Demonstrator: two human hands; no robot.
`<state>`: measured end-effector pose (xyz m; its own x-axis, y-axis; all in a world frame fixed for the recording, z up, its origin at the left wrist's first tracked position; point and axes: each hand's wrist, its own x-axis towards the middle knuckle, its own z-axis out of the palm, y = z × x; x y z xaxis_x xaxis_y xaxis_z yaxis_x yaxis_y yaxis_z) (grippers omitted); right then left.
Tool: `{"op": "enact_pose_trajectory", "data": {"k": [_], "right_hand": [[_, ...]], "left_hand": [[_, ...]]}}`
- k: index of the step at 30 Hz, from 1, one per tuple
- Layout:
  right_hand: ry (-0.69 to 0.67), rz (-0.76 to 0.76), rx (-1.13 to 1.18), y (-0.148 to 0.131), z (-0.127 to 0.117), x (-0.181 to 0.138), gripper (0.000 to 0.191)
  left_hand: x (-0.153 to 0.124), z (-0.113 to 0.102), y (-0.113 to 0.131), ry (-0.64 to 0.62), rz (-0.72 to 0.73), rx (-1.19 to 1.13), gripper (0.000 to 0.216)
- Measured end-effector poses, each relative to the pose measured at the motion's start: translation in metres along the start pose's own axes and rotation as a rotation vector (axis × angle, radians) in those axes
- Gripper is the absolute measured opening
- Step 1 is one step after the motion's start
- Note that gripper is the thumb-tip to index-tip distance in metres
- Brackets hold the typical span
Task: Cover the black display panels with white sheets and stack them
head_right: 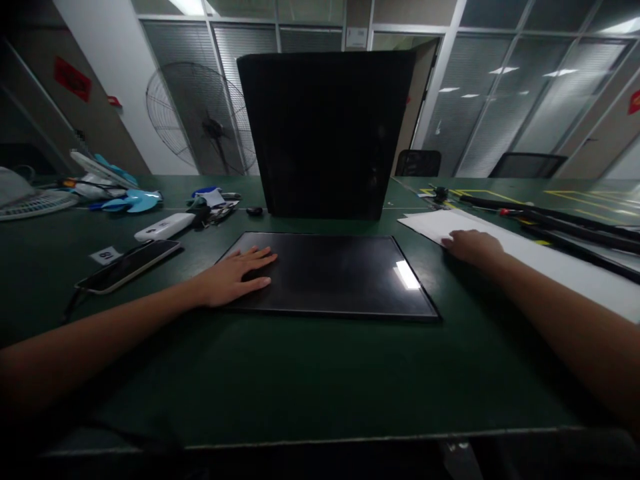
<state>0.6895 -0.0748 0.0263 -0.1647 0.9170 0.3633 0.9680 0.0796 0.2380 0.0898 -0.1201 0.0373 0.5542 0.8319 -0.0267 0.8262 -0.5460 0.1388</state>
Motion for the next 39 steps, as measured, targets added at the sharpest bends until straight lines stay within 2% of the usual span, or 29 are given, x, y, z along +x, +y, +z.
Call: {"op": "enact_pose_trajectory", "data": {"k": [4, 7, 11, 15, 18, 21, 23, 27, 32, 35, 39], "right_hand": [[-0.063, 0.038, -0.100, -0.023, -0.019, -0.003, 0.038], [-0.050, 0.026, -0.147, -0.045, -0.039, -0.008, 0.038], [-0.024, 0.030, -0.184, -0.086, -0.068, -0.013, 0.042], [-0.008, 0.007, -0.174, -0.148, -0.090, -0.025, 0.037], [-0.081, -0.202, -0.003, -0.192, -0.103, -0.042, 0.033], [-0.122, -0.481, 0.252, -0.217, -0.110, -0.058, 0.030], [-0.093, -0.571, 0.360, -0.224, -0.110, -0.065, 0.032], [-0.072, -0.604, 0.508, -0.232, -0.106, -0.071, 0.037], [-0.181, -0.725, 0.633, -0.237, -0.102, -0.072, 0.056], [-0.200, -0.767, 0.650, -0.233, -0.100, -0.068, 0.060], [-0.156, -0.703, 0.568, -0.216, -0.091, -0.056, 0.062]], "left_hand": [[0.001, 0.000, -0.008, 0.136, -0.082, 0.008, 0.068], [-0.002, 0.001, -0.012, 0.238, -0.155, 0.028, 0.059], [-0.004, 0.005, -0.017, 0.223, -0.240, 0.134, 0.065], [-0.004, 0.006, -0.018, 0.190, -0.256, 0.093, 0.072], [-0.009, 0.001, -0.016, 0.207, -0.222, 0.001, 0.074], [-0.015, -0.004, -0.016, 0.247, -0.219, -0.059, 0.076], [-0.019, -0.006, -0.016, 0.262, -0.199, -0.068, 0.077], [-0.021, -0.006, -0.014, 0.230, -0.112, -0.077, 0.083], [-0.022, -0.006, -0.008, 0.109, -0.035, -0.083, 0.090], [-0.022, -0.006, -0.006, 0.028, -0.003, -0.052, 0.092], [-0.021, -0.006, -0.003, 0.007, 0.009, -0.022, 0.087]]}}
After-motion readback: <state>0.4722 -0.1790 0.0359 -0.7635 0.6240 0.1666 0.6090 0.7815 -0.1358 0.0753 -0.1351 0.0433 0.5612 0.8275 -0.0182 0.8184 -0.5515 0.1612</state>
